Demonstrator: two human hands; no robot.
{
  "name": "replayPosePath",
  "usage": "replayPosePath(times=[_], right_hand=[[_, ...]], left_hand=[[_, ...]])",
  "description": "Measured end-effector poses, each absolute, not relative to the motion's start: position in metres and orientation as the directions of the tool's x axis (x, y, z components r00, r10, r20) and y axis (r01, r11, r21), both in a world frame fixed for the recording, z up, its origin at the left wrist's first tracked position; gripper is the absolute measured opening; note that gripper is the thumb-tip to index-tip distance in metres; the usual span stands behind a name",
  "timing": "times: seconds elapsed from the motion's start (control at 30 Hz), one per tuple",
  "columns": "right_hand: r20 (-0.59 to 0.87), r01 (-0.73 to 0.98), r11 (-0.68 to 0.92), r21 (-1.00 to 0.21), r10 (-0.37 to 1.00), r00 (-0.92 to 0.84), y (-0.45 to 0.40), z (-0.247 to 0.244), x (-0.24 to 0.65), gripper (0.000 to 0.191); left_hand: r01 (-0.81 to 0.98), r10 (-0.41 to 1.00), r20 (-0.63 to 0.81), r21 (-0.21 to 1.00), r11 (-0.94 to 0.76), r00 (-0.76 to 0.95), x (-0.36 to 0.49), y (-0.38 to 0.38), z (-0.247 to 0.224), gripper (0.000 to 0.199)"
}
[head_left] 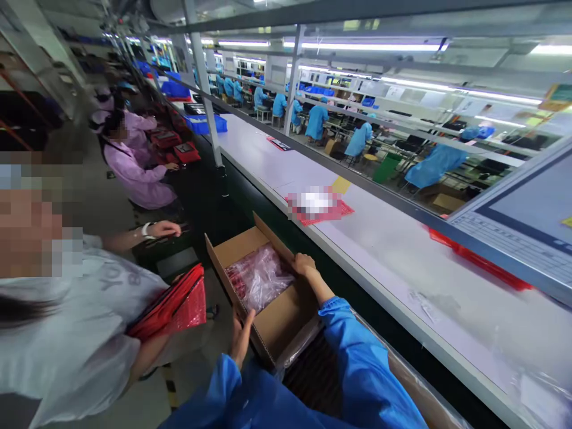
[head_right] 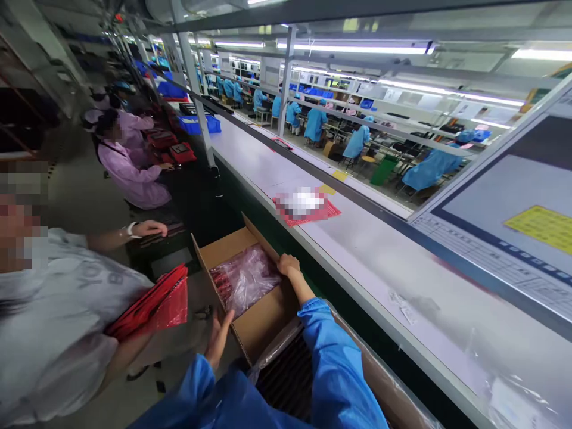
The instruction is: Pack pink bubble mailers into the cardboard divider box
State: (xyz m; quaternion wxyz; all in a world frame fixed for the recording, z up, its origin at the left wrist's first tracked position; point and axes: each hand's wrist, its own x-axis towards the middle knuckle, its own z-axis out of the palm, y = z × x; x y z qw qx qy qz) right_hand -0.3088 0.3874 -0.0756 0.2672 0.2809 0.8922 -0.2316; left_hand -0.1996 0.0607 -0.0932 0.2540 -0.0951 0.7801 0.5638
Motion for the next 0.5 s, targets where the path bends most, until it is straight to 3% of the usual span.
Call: replayPosePath(times=[0.1,0.17,0.5], right_hand=[[-0.615,0.617,0.741,-0.266,0.362,-0.700,0.391,-0.075,-0.310,0.049],[-0.622,0.619,0.740,-0.263,0.360,-0.696,0.393,-0.074,-0.309,0.050],[-0.638,0.715,0.659,-0.232,0.452,-0.623,0.398,-0.075,-0.308,0.057]], left_hand=[[-0.361,0.204,-0.511,0.789,0.496,-0.835,-0.178,0.067,-0.106,0.124],[-0.336,0.178,-0.511,0.751,0.568,-0.841,-0.171,0.074,-0.108,0.132],[-0.297,0.259,-0.517,0.759,0.580,-0.816,-0.192,0.071,-0.107,0.133]])
